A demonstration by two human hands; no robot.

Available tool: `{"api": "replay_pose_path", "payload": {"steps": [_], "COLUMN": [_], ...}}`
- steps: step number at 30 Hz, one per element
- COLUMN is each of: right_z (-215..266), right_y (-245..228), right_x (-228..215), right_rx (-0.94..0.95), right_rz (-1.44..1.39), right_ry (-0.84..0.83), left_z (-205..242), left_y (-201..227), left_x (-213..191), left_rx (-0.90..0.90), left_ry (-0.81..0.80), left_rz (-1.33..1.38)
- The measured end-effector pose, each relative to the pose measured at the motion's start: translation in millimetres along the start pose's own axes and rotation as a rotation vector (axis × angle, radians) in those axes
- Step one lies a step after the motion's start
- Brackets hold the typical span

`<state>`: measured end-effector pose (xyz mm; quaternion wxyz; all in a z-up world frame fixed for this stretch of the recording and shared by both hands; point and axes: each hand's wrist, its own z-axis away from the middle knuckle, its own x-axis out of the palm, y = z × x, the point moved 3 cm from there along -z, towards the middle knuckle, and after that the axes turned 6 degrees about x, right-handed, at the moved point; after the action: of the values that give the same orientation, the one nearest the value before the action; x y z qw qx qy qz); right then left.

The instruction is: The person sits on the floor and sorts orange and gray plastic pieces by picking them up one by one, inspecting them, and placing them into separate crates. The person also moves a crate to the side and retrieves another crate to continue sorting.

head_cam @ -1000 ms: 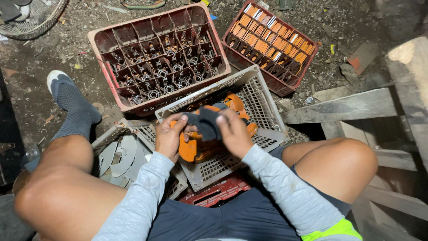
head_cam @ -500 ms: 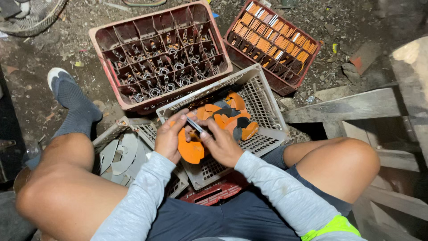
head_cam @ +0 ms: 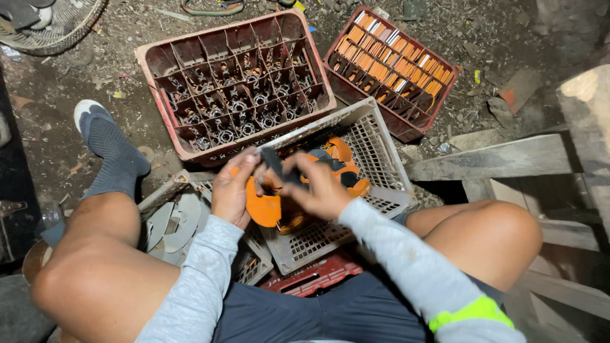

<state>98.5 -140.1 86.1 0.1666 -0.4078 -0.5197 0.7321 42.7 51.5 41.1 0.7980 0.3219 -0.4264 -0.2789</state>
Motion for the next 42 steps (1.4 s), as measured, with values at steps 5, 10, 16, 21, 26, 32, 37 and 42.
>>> {"api": "replay_pose_path", "payload": {"steps": [5, 10, 16, 21, 26, 32, 37, 42], "right_z": [-99, -147, -147, -113, -52, -46, -68, -59], "right_y": [34, 63, 64, 87, 199, 240, 187, 169], "right_x": [-23, -8, -10, -28, -4, 99, 139, 144], "right_rx": [-0.122, -0.077, -0.06, -0.104, 0.422, 0.672, 0.84, 0.712], "right_rz": [0.44, 0.616, 0.597, 0.383, 0.038, 0.336, 0.509, 0.592], "right_ry": [0.203, 0.28, 0.291, 0.5, 0.503, 0.203, 0.074, 0.03], "left_z": [-7, -12, -9, -5, -9, -9, 0, -2], "left_y": [20, 45, 51, 48, 32, 18, 19, 22], "left_x": [-20, -39, -33, -26, -29, -26, -12, -5], "left_rx": [-0.008, 0.154, 0.147, 0.097, 0.083, -0.011, -0.07, -0.075], "left_ry": [0.186, 0.185, 0.185, 0.136, 0.169, 0.091, 0.027, -0.003], "left_rz": [0.006, 0.028, -0.004, -0.09, -0.16, -0.164, -0.265, -0.294]}}
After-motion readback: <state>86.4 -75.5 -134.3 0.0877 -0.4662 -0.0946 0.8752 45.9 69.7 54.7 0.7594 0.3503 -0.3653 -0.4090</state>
